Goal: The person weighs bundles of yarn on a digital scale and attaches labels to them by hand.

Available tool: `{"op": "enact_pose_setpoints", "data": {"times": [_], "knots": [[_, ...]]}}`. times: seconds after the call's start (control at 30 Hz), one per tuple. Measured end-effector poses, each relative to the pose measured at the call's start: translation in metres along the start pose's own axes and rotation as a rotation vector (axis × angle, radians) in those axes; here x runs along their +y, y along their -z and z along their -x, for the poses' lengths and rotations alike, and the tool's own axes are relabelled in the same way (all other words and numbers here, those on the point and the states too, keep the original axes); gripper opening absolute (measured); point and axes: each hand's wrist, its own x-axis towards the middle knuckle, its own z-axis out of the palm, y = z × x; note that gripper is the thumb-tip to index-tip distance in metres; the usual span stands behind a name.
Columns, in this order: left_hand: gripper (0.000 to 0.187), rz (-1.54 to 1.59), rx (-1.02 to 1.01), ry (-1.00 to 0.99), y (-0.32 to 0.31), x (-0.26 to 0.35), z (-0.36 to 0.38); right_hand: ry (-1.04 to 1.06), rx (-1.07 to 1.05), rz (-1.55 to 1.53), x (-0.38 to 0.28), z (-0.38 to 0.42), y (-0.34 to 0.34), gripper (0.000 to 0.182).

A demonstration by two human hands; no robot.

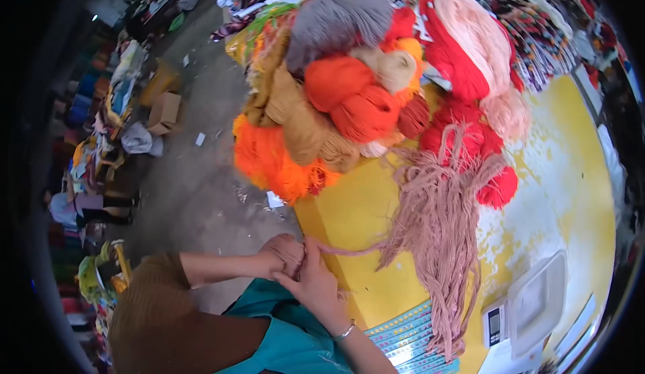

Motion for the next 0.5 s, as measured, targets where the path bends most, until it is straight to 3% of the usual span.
{"op": "enact_pose_setpoints", "data": {"times": [0.07,0.1,0.17,0.2,0.23,0.27,0.3,0.33,0.4,0.43,0.47,0.5], "knots": [[0.034,0.207,-0.131,0.239,0.079,0.053,0.025,-0.105,-0.017,-0.026,-0.011,0.005,-0.006,0.085],[0.027,0.173,-0.199,0.175,0.067,0.044,0.033,-0.217,-0.016,-0.052,-0.018,0.007,-0.013,0.080],[0.015,0.275,0.515,-0.241,0.085,0.044,0.091,-0.303,-0.019,-0.108,-0.021,0.006,-0.032,0.058],[0.018,0.374,0.368,-0.210,0.089,0.034,0.112,-0.213,0.004,-0.312,-0.014,0.004,-0.053,0.048],[0.018,0.369,0.407,-0.177,0.097,0.029,0.134,-0.127,0.026,-0.515,-0.015,0.001,-0.070,0.040],[0.018,0.568,0.303,-0.096,0.107,0.023,0.154,-0.185,0.013,-0.724,-0.036,-0.002,-0.078,0.032],[0.022,0.773,0.195,-0.029,0.120,0.017,0.173,-0.191,-0.057,-0.716,-0.033,-0.007,-0.084,0.032],[0.028,0.904,0.402,-0.089,0.152,0.023,0.198,-0.197,-0.126,-0.703,-0.029,-0.012,-0.092,0.031],[0.021,0.724,0.567,-0.167,0.161,-0.007,0.239,-0.234,-0.150,-0.744,-0.047,-0.024,-0.114,0.027],[0.015,0.298,0.211,-0.245,0.170,-0.048,0.250,-0.215,-0.171,-0.684,-0.045,-0.032,-0.124,0.025],[0.015,0.298,0.253,-0.236,0.168,-0.075,0.269,-0.245,-0.095,-0.569,-0.029,-0.035,-0.135,0.023],[0.014,0.275,0.654,-0.165,0.160,-0.100,0.293,-0.265,-0.022,-0.459,-0.024,-0.050,-0.147,0.021]]}}
